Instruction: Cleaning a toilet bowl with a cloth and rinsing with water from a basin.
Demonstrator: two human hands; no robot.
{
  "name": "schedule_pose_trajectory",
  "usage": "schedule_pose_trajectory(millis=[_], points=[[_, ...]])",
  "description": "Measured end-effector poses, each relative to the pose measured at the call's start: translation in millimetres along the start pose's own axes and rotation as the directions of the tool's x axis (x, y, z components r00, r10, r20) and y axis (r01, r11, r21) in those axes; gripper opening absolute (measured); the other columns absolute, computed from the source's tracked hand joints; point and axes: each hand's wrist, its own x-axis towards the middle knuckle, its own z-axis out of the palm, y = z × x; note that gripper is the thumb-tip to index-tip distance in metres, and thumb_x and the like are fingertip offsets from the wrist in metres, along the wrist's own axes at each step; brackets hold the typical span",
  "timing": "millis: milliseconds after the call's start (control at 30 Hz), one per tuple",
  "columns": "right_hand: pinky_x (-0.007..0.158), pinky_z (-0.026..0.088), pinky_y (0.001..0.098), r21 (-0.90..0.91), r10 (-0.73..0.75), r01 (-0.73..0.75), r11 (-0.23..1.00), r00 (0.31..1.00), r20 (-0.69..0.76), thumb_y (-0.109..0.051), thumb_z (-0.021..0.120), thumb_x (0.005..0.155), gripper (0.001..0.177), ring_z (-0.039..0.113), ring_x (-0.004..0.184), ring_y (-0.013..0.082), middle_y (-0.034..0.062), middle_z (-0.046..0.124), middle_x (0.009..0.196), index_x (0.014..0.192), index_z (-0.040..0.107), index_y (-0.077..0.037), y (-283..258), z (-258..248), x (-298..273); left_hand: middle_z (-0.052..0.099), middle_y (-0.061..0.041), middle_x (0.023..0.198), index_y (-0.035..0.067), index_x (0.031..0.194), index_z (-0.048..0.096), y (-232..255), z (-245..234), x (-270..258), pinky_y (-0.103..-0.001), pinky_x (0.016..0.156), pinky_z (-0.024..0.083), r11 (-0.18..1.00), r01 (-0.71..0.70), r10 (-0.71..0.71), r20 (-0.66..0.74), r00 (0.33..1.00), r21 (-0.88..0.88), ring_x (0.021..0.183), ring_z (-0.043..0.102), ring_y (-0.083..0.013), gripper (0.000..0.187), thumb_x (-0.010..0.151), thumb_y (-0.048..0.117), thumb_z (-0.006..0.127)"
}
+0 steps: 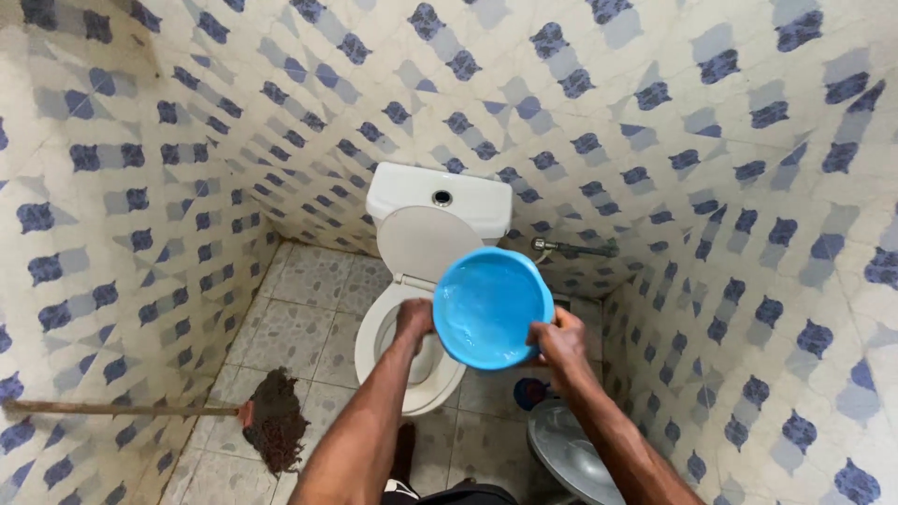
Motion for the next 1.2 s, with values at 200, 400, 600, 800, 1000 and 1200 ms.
schedule_pose_trajectory(millis=[200,400,600,800,1000,1200], points=[[0.051,0.067,0.0481,0.093,0.011,-0.025,0.995,0.989,0.146,-0.001,0.061,0.080,0.016,0.062,0.066,0.0242,0.0139,0.055,0.086,0.095,0.058,-0.001,-28,48,-30,0.067,-0.012,0.072,-0.002,0.082,0.070,13,-60,0,-0.041,0.048,0.039,0.981,0.145,-0.174,-0.253,0.952,-0.130,0.057,0.057,-0.0202,0.024,0.086,0.021,0.064],[0.055,0.066,0.0471,0.091,0.210,-0.239,0.967,0.946,0.247,0.003,0.060,0.074,0.032,0.066,0.069,0.0309,0.0142,0.059,0.089,0.105,0.061,-0.006,34,82,-21,0.068,-0.011,0.071,-0.006,0.082,0.070,-69,-132,2,-0.033,0.044,0.046,0.931,0.110,-0.194,-0.217,0.957,-0.347,0.053,0.060,-0.0186,0.019,0.084,0.013,0.067],[0.054,0.065,0.0495,0.020,0.388,-0.395,0.918,0.909,0.155,0.002,0.061,0.074,0.030,0.066,0.070,0.0340,0.0176,0.060,0.099,0.104,0.060,0.003,70,108,-12,0.063,-0.011,0.067,-0.004,0.078,0.066,-150,-161,18,-0.032,0.038,0.033,0.859,0.229,-0.310,-0.108,0.945,-0.458,0.047,0.051,-0.0168,0.010,0.084,0.004,0.064],[0.055,0.065,0.0481,0.018,0.396,-0.401,0.916,0.910,0.120,0.004,0.065,0.076,0.025,0.071,0.070,0.0380,0.0173,0.062,0.101,0.100,0.059,0.002,57,135,-8,0.054,-0.008,0.056,-0.002,0.072,0.058,-143,-128,33,-0.035,0.036,0.029,0.887,0.340,-0.368,-0.033,0.929,-0.314,0.042,0.047,-0.0164,0.016,0.087,0.004,0.059],[0.064,0.069,0.0476,0.250,0.360,-0.395,0.884,0.916,0.176,0.001,0.062,0.081,0.031,0.069,0.076,0.0310,0.0168,0.060,0.101,0.110,0.052,0.000,52,118,9,0.059,-0.010,0.066,-0.004,0.077,0.058,-60,-118,45,-0.032,0.038,0.031,0.879,0.230,-0.257,-0.010,0.966,-0.417,0.045,0.045,-0.0146,0.019,0.091,0.009,0.056],[0.065,0.069,0.0466,0.274,0.274,-0.283,0.919,0.959,0.071,0.002,0.061,0.081,0.033,0.064,0.077,0.0272,0.0141,0.059,0.100,0.113,0.052,-0.003,77,68,41,0.068,-0.011,0.079,-0.002,0.090,0.067,-29,-114,46,-0.028,0.045,0.045,0.892,0.276,-0.288,0.020,0.957,-0.359,0.054,0.057,-0.0146,0.018,0.093,0.016,0.065]])
